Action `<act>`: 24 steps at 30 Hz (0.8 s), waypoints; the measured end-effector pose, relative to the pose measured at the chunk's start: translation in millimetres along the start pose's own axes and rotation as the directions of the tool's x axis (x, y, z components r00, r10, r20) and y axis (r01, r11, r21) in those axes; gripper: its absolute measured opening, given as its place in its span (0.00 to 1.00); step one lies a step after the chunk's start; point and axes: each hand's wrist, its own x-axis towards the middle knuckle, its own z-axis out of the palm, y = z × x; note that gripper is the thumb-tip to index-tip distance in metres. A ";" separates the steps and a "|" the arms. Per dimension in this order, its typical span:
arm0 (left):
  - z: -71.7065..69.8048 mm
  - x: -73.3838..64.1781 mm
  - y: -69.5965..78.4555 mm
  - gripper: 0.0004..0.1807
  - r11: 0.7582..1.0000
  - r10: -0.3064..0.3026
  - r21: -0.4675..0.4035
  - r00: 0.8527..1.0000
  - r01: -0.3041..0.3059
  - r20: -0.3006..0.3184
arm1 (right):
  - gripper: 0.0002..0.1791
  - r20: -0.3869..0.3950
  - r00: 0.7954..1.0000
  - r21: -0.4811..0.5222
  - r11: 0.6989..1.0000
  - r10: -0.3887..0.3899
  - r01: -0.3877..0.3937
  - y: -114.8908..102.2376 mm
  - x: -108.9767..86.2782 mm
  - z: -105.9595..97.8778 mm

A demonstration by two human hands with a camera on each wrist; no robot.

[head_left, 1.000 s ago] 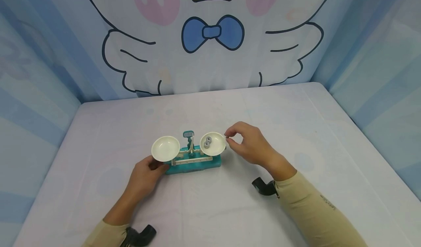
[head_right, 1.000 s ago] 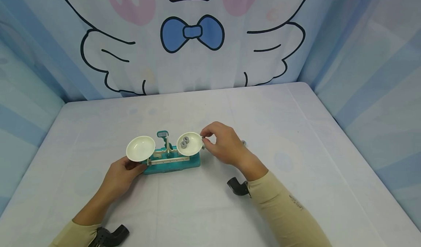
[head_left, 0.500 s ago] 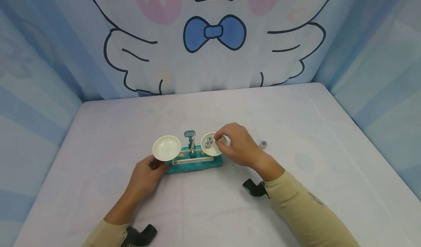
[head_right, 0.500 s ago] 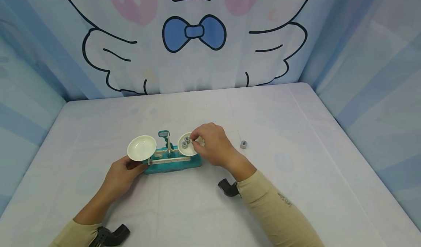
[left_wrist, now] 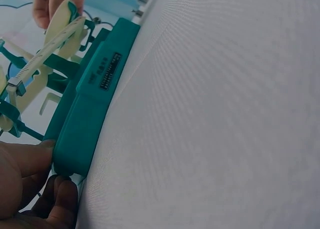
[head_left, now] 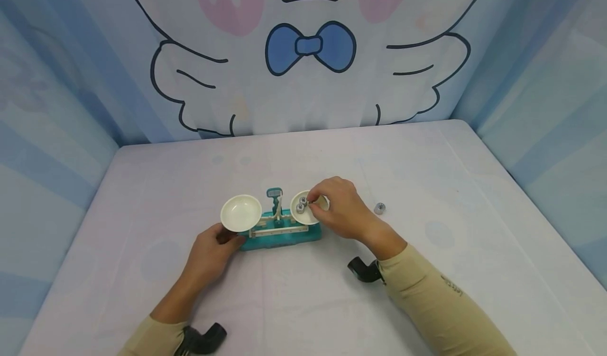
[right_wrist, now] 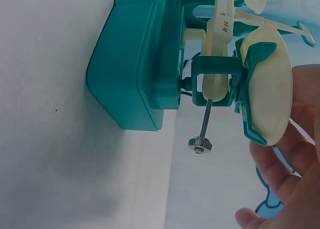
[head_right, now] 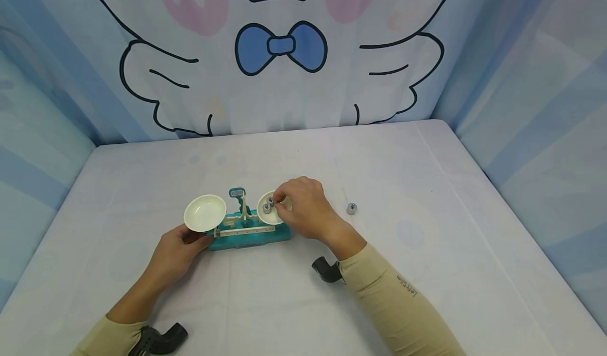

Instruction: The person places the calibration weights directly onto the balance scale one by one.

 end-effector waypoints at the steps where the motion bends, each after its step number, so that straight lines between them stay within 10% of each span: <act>1: 0.2 0.2 0.0 0.24 1.000 0.000 0.000 1.000 0.000 0.001 | 0.03 0.001 1.000 -0.001 1.000 0.002 -0.002 -0.2 0.0 -0.2; 24: 1.7 2.0 0.1 0.24 1.000 -0.030 0.005 0.999 0.030 -0.010 | 0.05 0.014 0.999 -0.004 0.999 0.045 -0.045 -1.0 2.7 -2.2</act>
